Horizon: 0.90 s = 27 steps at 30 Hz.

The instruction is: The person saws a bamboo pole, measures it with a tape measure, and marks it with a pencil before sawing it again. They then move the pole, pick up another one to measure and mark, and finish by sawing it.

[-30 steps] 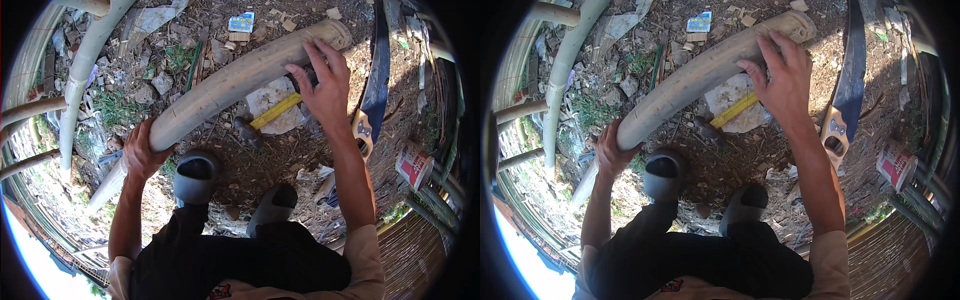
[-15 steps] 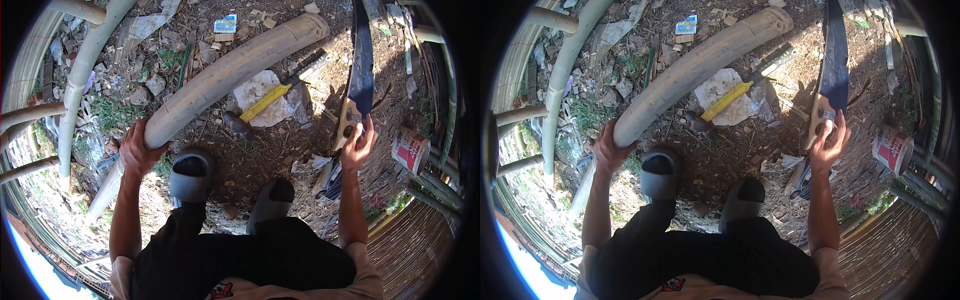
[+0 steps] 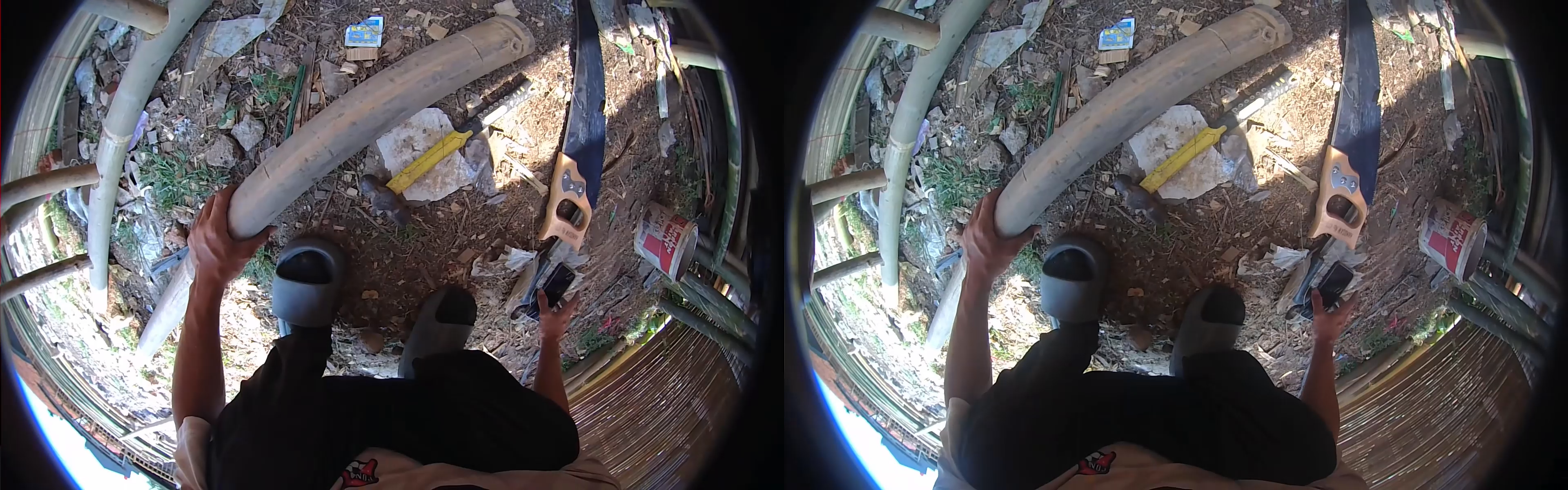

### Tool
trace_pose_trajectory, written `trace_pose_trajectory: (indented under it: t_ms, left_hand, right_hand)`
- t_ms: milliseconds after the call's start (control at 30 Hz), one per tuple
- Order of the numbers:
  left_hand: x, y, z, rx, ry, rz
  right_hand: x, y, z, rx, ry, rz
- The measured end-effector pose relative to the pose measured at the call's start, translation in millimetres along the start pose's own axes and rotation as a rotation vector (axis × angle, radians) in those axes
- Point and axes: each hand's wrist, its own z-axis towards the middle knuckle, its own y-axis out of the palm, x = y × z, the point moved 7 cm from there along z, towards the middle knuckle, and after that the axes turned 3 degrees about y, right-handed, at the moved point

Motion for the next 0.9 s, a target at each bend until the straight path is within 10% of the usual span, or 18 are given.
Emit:
trace_pose_trajectory:
  t_ms: [400, 533, 600, 900]
  left_hand:
    - [1, 0, 1, -0.003, 0.014, -0.025]
    - [1, -1, 1, -0.011, -0.003, -0.027]
    - [0, 0, 1, -0.016, -0.004, -0.031]
    - [-1, -1, 0, 0.001, 0.011, -0.030]
  right_hand:
    - [-22, -12, 9, 0.200, -0.006, -0.277]
    - [-6, -8, 21, 0.092, -0.054, -0.142]
    - [31, 6, 27, -0.070, 0.151, 0.510]
    - [41, -4, 12, -0.321, 0.216, 0.550]
